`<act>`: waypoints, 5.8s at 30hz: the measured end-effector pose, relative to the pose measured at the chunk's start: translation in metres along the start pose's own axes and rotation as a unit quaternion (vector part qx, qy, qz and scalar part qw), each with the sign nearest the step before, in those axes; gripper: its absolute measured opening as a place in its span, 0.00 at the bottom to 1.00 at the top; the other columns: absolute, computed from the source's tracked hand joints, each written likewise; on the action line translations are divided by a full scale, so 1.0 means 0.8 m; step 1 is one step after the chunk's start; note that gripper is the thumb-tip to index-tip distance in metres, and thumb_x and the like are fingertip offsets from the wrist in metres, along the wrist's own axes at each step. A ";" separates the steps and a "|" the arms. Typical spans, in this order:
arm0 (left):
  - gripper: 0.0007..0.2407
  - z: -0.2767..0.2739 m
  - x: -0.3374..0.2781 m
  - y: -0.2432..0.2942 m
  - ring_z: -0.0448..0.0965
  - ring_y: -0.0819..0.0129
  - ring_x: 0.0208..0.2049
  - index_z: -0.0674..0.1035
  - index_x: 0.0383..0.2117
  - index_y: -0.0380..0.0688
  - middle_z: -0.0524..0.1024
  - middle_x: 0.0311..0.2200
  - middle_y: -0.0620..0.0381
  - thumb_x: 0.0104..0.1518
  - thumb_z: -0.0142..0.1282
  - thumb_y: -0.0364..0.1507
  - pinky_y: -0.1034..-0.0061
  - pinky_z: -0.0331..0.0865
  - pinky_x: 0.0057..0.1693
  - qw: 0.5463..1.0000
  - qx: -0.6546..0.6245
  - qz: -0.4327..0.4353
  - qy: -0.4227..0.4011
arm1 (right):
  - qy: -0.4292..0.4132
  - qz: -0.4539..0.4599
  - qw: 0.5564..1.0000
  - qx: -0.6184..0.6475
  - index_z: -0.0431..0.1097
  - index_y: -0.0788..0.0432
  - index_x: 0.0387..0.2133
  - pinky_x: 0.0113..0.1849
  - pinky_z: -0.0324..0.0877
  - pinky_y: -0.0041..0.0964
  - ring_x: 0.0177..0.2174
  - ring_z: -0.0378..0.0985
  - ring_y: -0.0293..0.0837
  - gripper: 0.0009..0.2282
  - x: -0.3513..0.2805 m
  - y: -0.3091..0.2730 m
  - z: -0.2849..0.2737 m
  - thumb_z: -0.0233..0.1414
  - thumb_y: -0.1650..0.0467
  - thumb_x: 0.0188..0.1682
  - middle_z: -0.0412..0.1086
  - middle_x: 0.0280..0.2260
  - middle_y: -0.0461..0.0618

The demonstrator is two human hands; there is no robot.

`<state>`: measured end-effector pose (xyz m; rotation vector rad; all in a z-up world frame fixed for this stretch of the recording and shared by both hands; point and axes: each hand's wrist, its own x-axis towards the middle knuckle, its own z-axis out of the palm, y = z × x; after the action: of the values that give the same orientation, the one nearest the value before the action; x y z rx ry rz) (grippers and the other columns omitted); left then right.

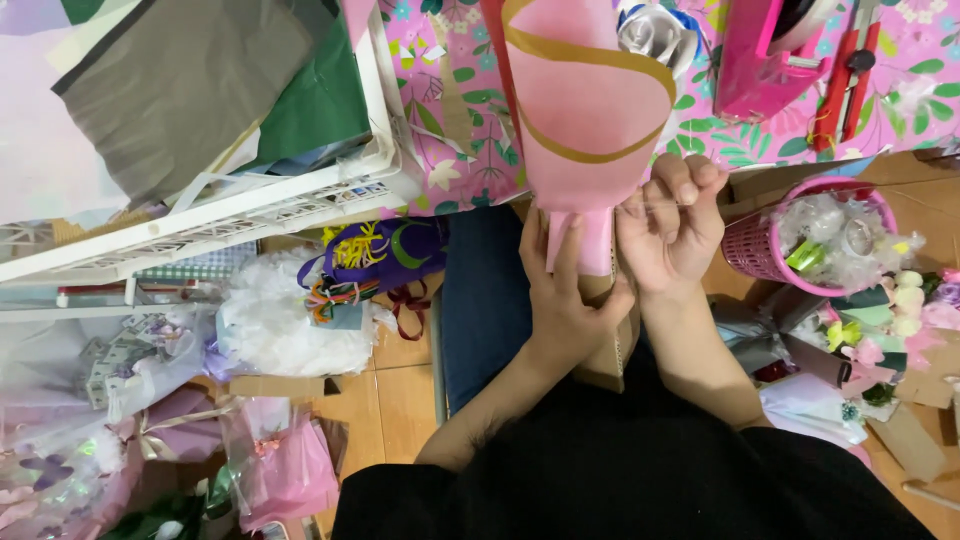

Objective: Wrapping a bouquet of artificial flowers with decorative pink paper and securing it with tape.

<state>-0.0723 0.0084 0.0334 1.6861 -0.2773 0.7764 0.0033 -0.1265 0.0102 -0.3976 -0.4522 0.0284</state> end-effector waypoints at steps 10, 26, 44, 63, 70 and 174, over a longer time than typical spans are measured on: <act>0.37 -0.001 -0.009 -0.018 0.50 0.29 0.71 0.61 0.69 0.41 0.48 0.68 0.24 0.47 0.60 0.24 0.34 0.46 0.70 0.998 -0.058 -0.033 0.002 | 0.211 -0.127 0.913 -0.325 0.66 0.68 0.43 0.21 0.59 0.25 0.12 0.55 0.26 0.10 0.012 0.010 0.049 0.58 0.81 0.51 0.66 0.29 0.50; 0.36 -0.002 0.004 -0.048 0.54 0.36 0.70 0.61 0.68 0.36 0.50 0.68 0.28 0.47 0.61 0.26 0.39 0.49 0.70 0.997 -0.069 -0.037 0.015 | 0.244 -0.097 0.876 -0.405 0.57 0.61 0.51 0.18 0.62 0.23 0.17 0.68 0.33 0.23 0.028 0.019 0.072 0.62 0.84 0.48 0.70 0.32 0.55; 0.35 0.003 0.000 -0.051 0.55 0.39 0.68 0.60 0.67 0.32 0.53 0.66 0.32 0.48 0.60 0.27 0.41 0.51 0.69 0.998 -0.066 0.002 -0.004 | 0.261 0.006 0.819 -0.511 0.59 0.62 0.41 0.22 0.65 0.19 0.22 0.68 0.29 0.24 0.031 0.007 0.098 0.70 0.78 0.42 0.64 0.32 0.48; 0.38 0.009 0.000 -0.058 0.50 0.55 0.72 0.57 0.69 0.37 0.50 0.71 0.44 0.48 0.63 0.25 0.58 0.44 0.74 0.968 -0.227 -0.109 -0.012 | 0.319 -0.051 0.809 -0.491 0.71 0.66 0.37 0.12 0.58 0.20 0.14 0.65 0.31 0.10 0.032 -0.008 0.084 0.65 0.80 0.49 0.74 0.29 0.55; 0.40 0.018 -0.003 -0.055 0.50 0.54 0.73 0.55 0.69 0.35 0.49 0.71 0.43 0.45 0.64 0.22 0.59 0.44 0.75 0.965 -0.238 -0.111 -0.011 | 0.259 -0.129 0.685 -0.669 0.76 0.64 0.33 0.29 0.57 0.26 0.27 0.58 0.37 0.09 0.019 -0.010 0.073 0.71 0.79 0.49 0.67 0.28 0.50; 0.08 -0.112 0.142 0.000 0.74 0.66 0.37 0.80 0.40 0.46 0.70 0.39 0.60 0.60 0.64 0.33 0.76 0.75 0.42 0.986 0.158 0.036 0.043 | 0.244 0.118 0.838 -0.474 0.69 0.63 0.46 0.40 0.76 0.39 0.38 0.77 0.40 0.20 -0.037 -0.011 0.020 0.68 0.74 0.42 0.74 0.37 0.50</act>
<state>-0.0178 0.1172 0.1109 1.9401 -0.1605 0.9846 -0.0305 -0.1318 0.0141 -1.4082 0.1365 -0.0632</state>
